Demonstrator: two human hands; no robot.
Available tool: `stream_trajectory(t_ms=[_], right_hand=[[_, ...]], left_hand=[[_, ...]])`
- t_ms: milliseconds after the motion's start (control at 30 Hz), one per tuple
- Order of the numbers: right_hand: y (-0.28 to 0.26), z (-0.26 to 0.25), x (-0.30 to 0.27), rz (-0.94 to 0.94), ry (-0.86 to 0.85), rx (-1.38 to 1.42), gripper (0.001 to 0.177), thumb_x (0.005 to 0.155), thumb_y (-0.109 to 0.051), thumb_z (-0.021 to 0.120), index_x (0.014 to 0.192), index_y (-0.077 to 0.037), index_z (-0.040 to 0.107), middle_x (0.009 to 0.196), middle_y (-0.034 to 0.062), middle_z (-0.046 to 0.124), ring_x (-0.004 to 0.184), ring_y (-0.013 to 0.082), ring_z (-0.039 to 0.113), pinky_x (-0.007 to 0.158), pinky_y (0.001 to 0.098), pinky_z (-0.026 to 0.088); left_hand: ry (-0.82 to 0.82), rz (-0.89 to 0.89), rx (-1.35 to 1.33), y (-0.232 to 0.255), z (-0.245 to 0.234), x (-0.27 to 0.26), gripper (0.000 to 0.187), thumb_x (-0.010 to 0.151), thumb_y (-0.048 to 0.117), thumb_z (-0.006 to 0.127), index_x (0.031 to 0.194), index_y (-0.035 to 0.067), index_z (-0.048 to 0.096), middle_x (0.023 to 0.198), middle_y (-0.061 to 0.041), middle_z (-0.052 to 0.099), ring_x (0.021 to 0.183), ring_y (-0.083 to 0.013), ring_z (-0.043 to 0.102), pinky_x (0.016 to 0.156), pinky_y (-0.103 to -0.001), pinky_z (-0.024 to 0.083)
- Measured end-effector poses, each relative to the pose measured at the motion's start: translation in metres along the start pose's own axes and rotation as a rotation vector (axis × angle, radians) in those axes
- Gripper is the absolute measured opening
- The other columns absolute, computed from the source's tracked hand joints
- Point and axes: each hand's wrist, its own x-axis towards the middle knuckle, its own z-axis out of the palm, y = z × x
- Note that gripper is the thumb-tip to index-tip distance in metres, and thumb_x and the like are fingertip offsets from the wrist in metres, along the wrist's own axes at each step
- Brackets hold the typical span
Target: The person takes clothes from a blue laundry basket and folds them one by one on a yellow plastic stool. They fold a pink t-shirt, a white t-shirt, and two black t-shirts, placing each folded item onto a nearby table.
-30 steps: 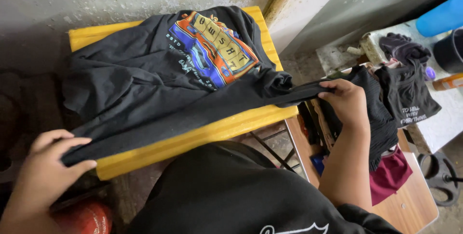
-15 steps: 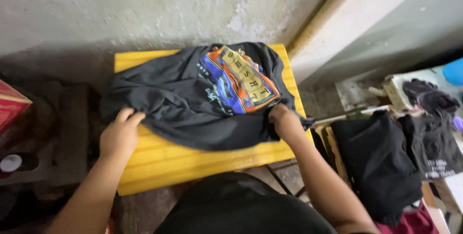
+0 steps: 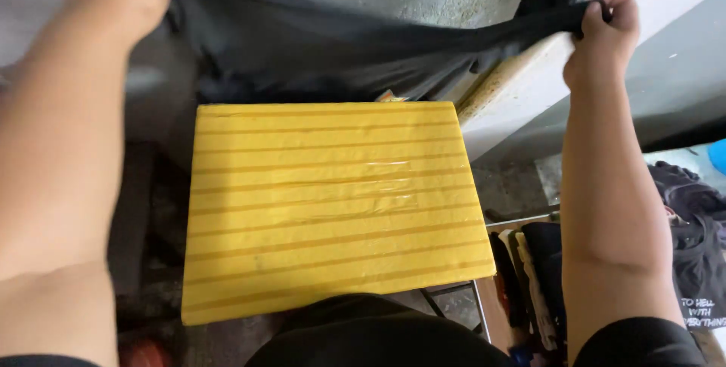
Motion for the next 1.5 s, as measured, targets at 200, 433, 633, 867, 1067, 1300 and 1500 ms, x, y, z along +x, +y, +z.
stream_trajectory(t_ms=[200,433,633,867,1067,1300,1500], right_hand=[[-0.049,-0.014,-0.031,0.262,-0.413,0.143,0.017,0.096,-0.005,0.075,0.11,-0.012,0.068,0.089,0.0046,0.066,0.079,0.0152,0.06,0.074,0.0311,0.053],[-0.021,-0.032,-0.014,-0.08,-0.622,-1.158,0.027,0.094,-0.014,0.083,0.12,-0.013,0.077,0.106,0.0154,0.075,0.089,0.0263,0.067,0.082,0.0407,0.054],[0.056,-0.009,0.002,0.287,0.033,0.246,0.016,0.095,-0.001,0.072,0.111,-0.006,0.069,0.102,0.0088,0.073,0.092,0.0207,0.072,0.083,0.0357,0.062],[-0.015,-0.055,0.013,0.039,0.012,0.373,0.009,0.106,-0.003,0.06,0.114,-0.004,0.064,0.102,0.0103,0.07,0.093,0.0249,0.072,0.085,0.0398,0.067],[-0.012,-0.074,0.012,0.144,-1.037,-0.855,0.047,0.063,-0.028,0.086,0.097,-0.002,0.067,0.084,0.0126,0.069,0.083,0.0234,0.064,0.08,0.0362,0.05],[-0.03,-0.035,0.013,0.071,-0.748,-1.392,0.025,0.088,-0.023,0.077,0.109,-0.01,0.08,0.082,0.0177,0.077,0.071,0.0316,0.074,0.073,0.0425,0.058],[-0.021,-0.067,0.001,-0.131,-0.27,-1.005,0.018,0.09,-0.015,0.078,0.102,-0.003,0.073,0.091,0.0158,0.073,0.078,0.0291,0.073,0.071,0.04,0.059]], left_hand=[[-0.235,-0.223,-0.021,-0.021,-0.036,-0.04,0.031,0.1,0.041,0.07,0.12,0.018,0.076,0.098,-0.018,0.072,0.087,-0.0413,0.067,0.077,-0.051,0.052],[-0.509,-0.135,0.306,-0.066,0.012,-0.072,0.053,0.075,0.05,0.089,0.12,0.024,0.078,0.107,-0.014,0.075,0.095,-0.0379,0.068,0.08,-0.051,0.055],[0.252,-0.663,-0.885,-0.07,0.072,-0.047,0.039,0.09,-0.001,0.075,0.127,0.009,0.073,0.107,-0.005,0.074,0.086,-0.0141,0.072,0.069,-0.03,0.058],[0.377,-0.522,-0.888,-0.063,0.043,-0.05,0.047,0.092,-0.014,0.049,0.131,0.004,0.069,0.106,-0.002,0.073,0.08,-0.0113,0.065,0.067,-0.028,0.053],[-0.091,-0.269,-0.405,-0.011,-0.01,-0.06,0.032,0.085,-0.005,0.069,0.115,0.005,0.075,0.095,-0.013,0.073,0.079,-0.0164,0.064,0.072,-0.037,0.052],[-0.119,-0.088,-0.069,-0.033,0.04,-0.047,0.032,0.083,-0.003,0.074,0.11,0.013,0.078,0.095,-0.018,0.073,0.084,-0.0355,0.069,0.077,-0.046,0.055],[0.341,0.012,-0.047,-0.032,0.016,-0.048,0.038,0.079,-0.012,0.064,0.112,0.004,0.074,0.106,-0.017,0.072,0.095,-0.0363,0.07,0.085,-0.042,0.056]])
